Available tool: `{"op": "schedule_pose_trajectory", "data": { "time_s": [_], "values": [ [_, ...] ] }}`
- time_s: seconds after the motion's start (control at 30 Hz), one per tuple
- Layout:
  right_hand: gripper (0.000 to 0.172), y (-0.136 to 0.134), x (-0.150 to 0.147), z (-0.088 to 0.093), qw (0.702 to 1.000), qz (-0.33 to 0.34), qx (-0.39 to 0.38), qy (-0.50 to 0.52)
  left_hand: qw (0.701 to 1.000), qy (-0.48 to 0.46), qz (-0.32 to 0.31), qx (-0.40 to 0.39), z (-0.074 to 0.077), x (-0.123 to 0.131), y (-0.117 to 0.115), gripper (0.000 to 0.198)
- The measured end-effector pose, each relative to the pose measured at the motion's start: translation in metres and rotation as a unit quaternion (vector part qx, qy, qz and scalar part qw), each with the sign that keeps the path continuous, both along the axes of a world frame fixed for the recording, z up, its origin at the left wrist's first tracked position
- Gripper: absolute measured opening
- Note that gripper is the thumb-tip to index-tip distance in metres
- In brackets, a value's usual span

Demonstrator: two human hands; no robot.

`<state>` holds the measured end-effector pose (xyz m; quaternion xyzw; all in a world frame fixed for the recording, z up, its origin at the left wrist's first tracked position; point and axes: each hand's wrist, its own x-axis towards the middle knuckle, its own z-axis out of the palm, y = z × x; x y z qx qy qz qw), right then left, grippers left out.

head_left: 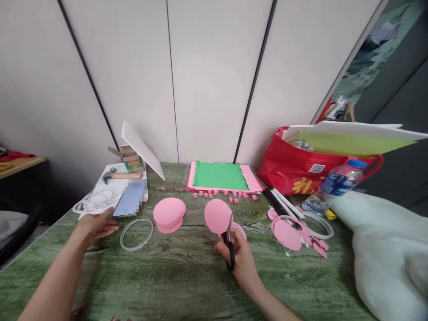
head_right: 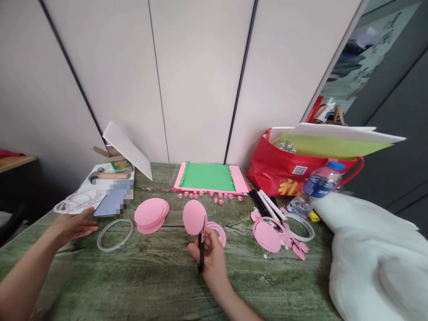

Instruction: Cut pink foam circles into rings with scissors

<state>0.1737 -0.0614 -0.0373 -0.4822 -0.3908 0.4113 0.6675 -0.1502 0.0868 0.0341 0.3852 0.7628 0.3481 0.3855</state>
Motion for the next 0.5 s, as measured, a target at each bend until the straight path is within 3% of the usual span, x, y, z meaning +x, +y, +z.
{"op": "schedule_pose_trajectory", "data": {
  "time_s": [0.1,0.2,0.5],
  "values": [
    [0.035,0.000,0.000,0.003,1.000,-0.004,0.004,-0.007,0.988,-0.146,-0.023,-0.037,-0.006,0.005,-0.001,0.008],
    [0.036,0.001,0.001,0.004,1.000,-0.011,0.007,-0.016,0.974,-0.222,-0.012,-0.045,-0.010,0.008,0.006,0.005],
    [0.034,0.002,0.001,-0.004,1.000,0.001,0.007,-0.017,0.962,-0.266,0.048,-0.047,-0.020,0.004,0.022,0.016]
  ]
}}
